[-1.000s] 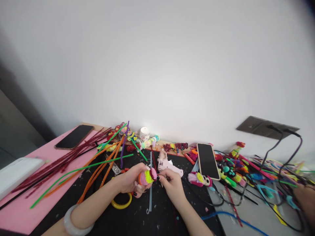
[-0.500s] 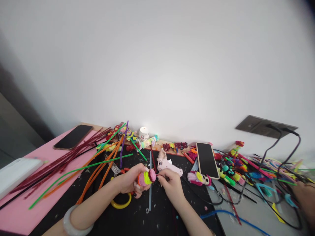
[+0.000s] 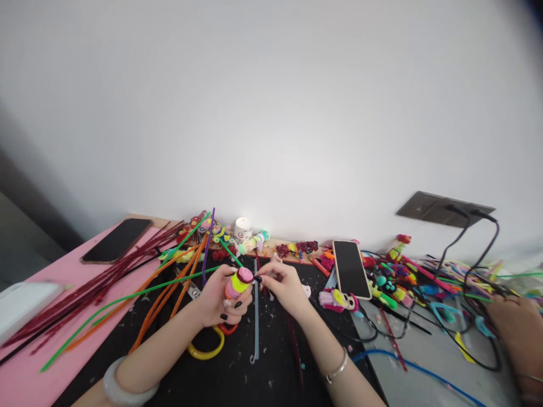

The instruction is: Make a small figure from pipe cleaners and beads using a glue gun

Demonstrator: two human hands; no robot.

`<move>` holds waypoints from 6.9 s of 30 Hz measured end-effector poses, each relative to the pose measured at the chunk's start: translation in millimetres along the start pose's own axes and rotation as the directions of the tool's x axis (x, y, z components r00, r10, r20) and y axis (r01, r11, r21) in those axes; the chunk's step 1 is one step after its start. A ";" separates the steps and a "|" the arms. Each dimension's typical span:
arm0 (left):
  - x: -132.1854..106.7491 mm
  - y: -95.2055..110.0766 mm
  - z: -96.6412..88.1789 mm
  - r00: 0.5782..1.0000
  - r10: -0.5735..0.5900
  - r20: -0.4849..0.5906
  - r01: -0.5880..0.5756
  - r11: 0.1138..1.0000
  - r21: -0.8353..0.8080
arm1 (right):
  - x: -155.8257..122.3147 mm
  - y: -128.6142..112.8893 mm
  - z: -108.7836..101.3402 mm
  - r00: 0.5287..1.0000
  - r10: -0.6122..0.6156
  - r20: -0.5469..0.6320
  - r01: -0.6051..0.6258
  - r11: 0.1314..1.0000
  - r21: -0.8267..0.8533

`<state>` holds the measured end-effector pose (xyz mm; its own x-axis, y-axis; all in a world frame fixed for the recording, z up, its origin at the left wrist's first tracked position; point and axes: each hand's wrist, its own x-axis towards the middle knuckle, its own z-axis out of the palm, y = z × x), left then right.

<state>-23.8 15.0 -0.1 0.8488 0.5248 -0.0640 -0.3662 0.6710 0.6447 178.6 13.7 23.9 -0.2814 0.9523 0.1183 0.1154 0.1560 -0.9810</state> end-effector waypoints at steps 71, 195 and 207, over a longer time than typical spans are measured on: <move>0.4 -21.5 2.8 0.963 0.156 -0.220 -0.090 0.954 0.286 | 23.4 -55.8 8.7 0.805 0.526 0.275 -0.520 0.848 -0.099; 2.0 3.5 17.3 0.878 0.348 -0.329 -0.310 0.937 0.165 | 22.6 -36.3 -31.1 0.972 0.050 0.228 0.021 0.954 -0.300; 6.8 2.6 18.8 0.852 0.380 -0.359 -0.289 0.914 0.284 | 21.1 -32.9 -26.8 0.958 0.128 0.258 -0.058 0.963 -0.261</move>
<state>-11.9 10.5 15.5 0.4476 0.8904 -0.0825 -0.4716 0.3134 0.8243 194.4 35.7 62.7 -0.5003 0.8643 -0.0515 0.3765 0.1636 -0.9118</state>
